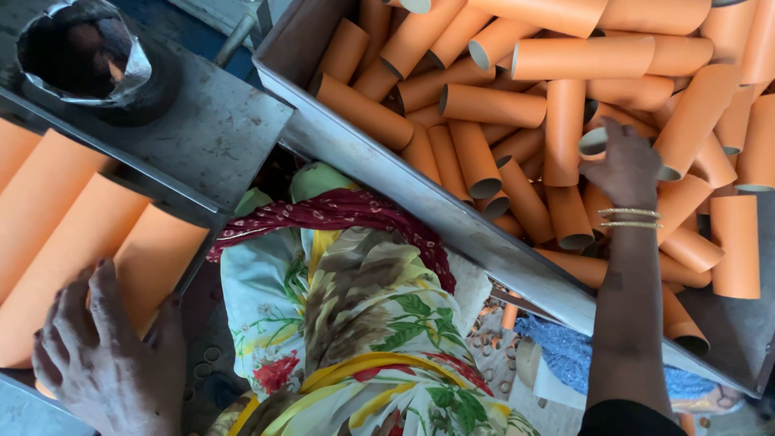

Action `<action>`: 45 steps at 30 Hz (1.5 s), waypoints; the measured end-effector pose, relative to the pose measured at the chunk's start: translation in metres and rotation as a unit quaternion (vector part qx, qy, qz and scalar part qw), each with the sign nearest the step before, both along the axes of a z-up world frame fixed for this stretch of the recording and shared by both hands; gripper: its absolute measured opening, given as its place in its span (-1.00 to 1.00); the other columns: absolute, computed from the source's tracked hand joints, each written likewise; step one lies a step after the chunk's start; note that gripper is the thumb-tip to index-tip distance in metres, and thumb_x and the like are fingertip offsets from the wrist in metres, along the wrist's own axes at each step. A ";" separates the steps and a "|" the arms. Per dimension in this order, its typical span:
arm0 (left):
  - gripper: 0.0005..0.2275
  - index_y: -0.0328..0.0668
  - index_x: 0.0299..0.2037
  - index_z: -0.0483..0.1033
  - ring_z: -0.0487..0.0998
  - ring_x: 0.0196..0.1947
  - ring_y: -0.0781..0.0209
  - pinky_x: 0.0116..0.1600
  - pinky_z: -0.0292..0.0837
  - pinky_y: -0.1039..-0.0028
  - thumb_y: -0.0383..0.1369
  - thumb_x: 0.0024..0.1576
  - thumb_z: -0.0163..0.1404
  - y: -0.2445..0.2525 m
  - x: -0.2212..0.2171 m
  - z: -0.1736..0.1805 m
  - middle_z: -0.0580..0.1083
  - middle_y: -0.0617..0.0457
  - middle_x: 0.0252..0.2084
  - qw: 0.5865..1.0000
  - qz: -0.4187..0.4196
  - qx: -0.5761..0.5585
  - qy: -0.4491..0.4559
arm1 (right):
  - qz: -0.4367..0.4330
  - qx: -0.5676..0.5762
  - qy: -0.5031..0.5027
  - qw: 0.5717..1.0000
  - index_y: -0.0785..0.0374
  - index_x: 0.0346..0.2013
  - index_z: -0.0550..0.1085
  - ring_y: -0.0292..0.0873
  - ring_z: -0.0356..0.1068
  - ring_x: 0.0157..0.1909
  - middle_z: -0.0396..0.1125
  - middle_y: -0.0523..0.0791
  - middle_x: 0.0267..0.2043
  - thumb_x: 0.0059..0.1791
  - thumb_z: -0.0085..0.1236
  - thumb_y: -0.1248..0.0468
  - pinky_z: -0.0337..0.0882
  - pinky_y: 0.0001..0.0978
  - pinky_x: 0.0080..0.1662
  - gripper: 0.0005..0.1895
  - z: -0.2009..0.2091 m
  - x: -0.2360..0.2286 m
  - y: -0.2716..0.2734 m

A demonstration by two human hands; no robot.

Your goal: The person sits on the floor and repeatedly picks up orange cylindrical objects from a metal tray, briefly holds them, and places them into a large bin. The person handles the cylinders one at a time throughout the clip.

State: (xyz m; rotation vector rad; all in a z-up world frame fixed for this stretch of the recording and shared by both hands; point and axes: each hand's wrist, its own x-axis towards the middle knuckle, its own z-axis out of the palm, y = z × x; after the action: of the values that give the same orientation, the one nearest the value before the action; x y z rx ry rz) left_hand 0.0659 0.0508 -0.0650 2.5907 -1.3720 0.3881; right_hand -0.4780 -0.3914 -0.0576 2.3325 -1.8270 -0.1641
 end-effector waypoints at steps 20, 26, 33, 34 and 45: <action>-0.22 -0.15 0.33 0.23 0.46 0.20 -0.16 0.32 0.29 -0.13 -0.32 -0.18 0.28 -0.065 -0.099 0.060 0.40 -0.18 0.20 0.897 -0.339 -0.146 0.241 | 0.560 0.201 -0.475 0.648 0.32 0.18 0.29 0.07 0.52 0.06 0.36 0.14 0.14 -0.01 0.35 0.05 0.59 -0.11 0.08 -0.36 0.148 0.240 0.194; -0.29 -0.23 0.33 0.34 0.53 -0.02 -0.16 0.10 0.40 0.10 -0.27 -0.06 0.33 -0.046 -0.055 0.055 0.47 -0.20 0.06 0.974 -0.156 -0.082 0.145 | 0.390 0.039 -0.190 0.900 0.09 0.01 0.47 -0.15 0.52 -0.13 0.50 -0.14 -0.08 0.07 0.23 0.18 0.55 -0.30 -0.09 -0.76 0.082 0.151 0.112; -0.35 -0.29 0.38 0.31 0.47 0.01 -0.09 0.21 0.34 0.19 -0.17 0.15 0.29 -0.014 -0.022 0.033 0.44 -0.12 0.09 0.999 -0.026 -0.019 -0.004 | 0.404 0.135 0.121 0.897 0.08 0.18 0.43 -0.14 0.45 -0.08 0.39 -0.14 0.00 -0.12 0.22 0.22 0.49 -0.26 -0.06 -0.45 -0.001 0.081 0.086; -0.35 -0.30 0.38 0.30 0.46 0.02 -0.09 0.23 0.31 0.18 -0.18 0.15 0.30 -0.010 -0.019 0.030 0.43 -0.13 0.10 1.000 -0.021 -0.014 -0.008 | 0.399 0.163 0.140 0.892 0.11 0.22 0.39 -0.11 0.43 -0.09 0.36 -0.11 0.04 -0.18 0.24 0.15 0.47 -0.22 -0.07 -0.34 -0.011 0.079 0.084; -0.40 -0.22 0.41 0.25 0.30 0.38 -0.08 0.53 0.04 -0.02 -0.27 0.22 0.24 0.001 0.001 0.009 0.34 -0.14 0.30 1.000 0.018 -0.018 0.013 | 0.389 0.112 0.077 0.911 0.10 -0.01 0.45 -0.03 0.42 -0.03 0.37 -0.10 -0.08 -0.18 0.26 0.18 0.47 -0.16 -0.06 -0.55 -0.068 0.072 0.046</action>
State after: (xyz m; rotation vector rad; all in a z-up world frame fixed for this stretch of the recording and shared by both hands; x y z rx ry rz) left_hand 0.0668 0.0521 -0.0556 2.5850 -1.2986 0.3800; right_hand -0.4062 -0.3449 -0.1258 2.8983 -0.7303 -0.4410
